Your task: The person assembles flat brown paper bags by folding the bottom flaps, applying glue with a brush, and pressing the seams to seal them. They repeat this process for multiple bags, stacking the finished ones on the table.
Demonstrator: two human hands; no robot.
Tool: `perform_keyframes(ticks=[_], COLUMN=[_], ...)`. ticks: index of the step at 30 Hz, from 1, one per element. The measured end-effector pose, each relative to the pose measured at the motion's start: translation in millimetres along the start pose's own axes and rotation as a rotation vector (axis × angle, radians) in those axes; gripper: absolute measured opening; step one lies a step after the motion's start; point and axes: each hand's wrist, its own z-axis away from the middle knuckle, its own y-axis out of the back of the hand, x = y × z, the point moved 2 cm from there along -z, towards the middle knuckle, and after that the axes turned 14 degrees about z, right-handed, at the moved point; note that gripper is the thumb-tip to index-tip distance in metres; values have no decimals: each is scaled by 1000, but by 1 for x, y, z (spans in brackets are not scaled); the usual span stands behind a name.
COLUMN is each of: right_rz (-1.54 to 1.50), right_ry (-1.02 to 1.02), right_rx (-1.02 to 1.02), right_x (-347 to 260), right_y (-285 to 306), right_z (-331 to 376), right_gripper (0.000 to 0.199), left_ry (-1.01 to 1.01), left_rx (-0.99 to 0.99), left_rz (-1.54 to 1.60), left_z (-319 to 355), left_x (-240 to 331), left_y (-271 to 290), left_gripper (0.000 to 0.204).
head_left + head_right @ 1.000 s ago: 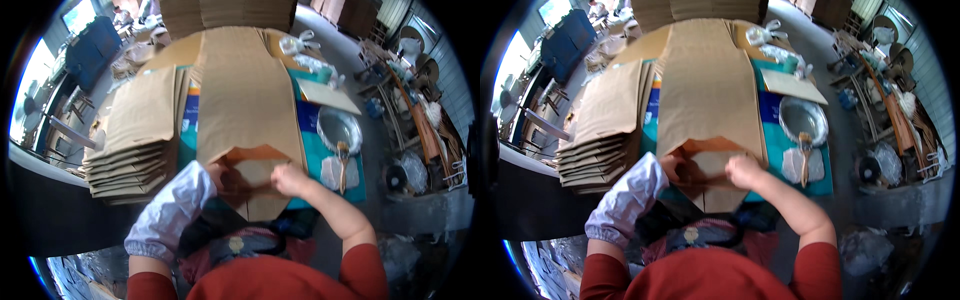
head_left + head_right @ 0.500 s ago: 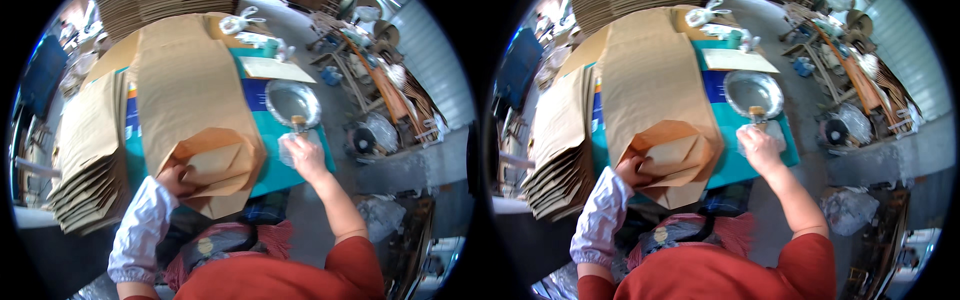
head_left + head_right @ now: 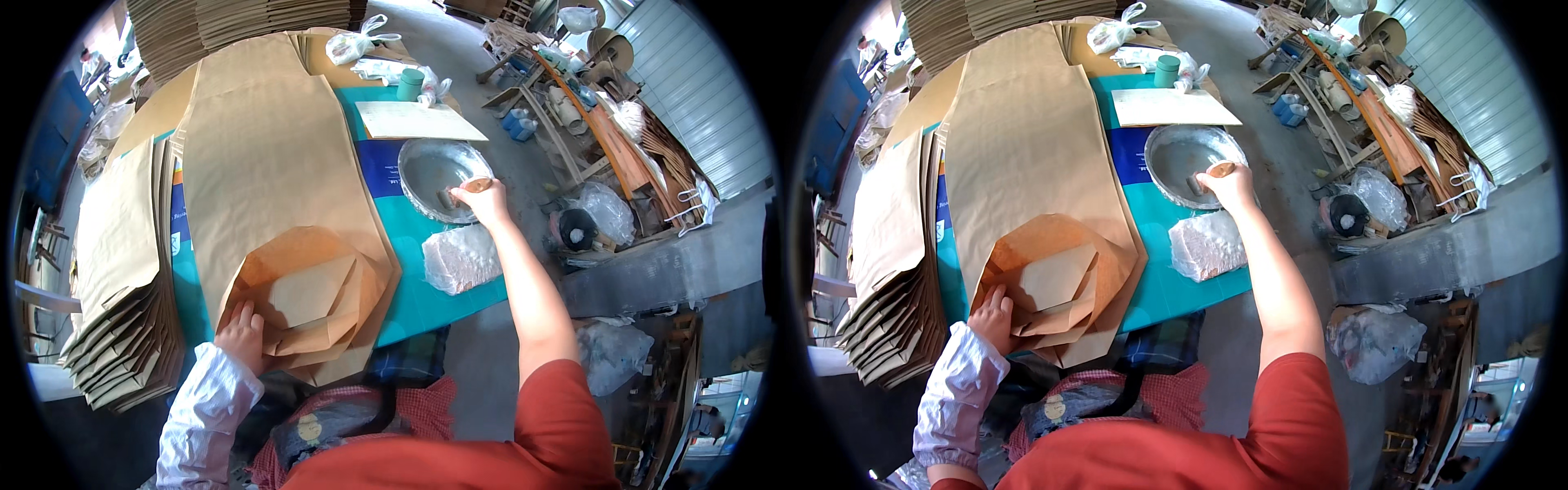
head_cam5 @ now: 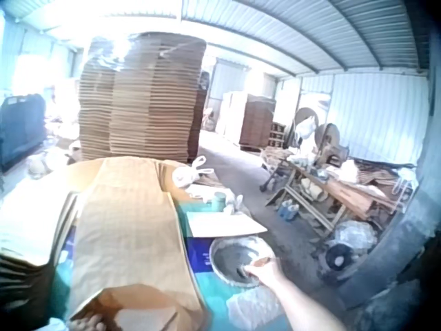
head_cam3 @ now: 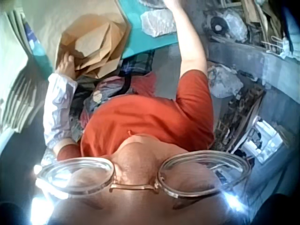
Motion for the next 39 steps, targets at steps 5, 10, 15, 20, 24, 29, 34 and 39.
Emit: perform_keyframes(ticks=[5,10,15,20,24,29,34,39], right_rz=[-296,-182,-382,-1043,-933,-715,-627,-510], right_ry=[-19,147,-99,-227,255,204,146,205], right_rx=[-41,-601,-621,-166,-338,-400,-546,-468], right_x=[-9,-29,3,-14,-166,-243,-237,-229], right_y=[21,44,66,45,-15,-137,-170,-114], right_z=[-2,16,-10,21,140,199,197,193], right_gripper=[15,15,19,10,21,10,10,10], left_ry=[82,95,96,89,-12,-10,32,56], left_rx=[-157,167,182,115,74,53,22,26], left_rz=[2,150,151,336,559,617,631,595], left_z=[1,-1,-3,-13,-8,-6,-10,-7], left_x=[5,26,29,12,-19,-18,-16,-18], left_y=[21,26,25,20,9,7,1,3], left_gripper=[79,105,111,119,136,136,132,128])
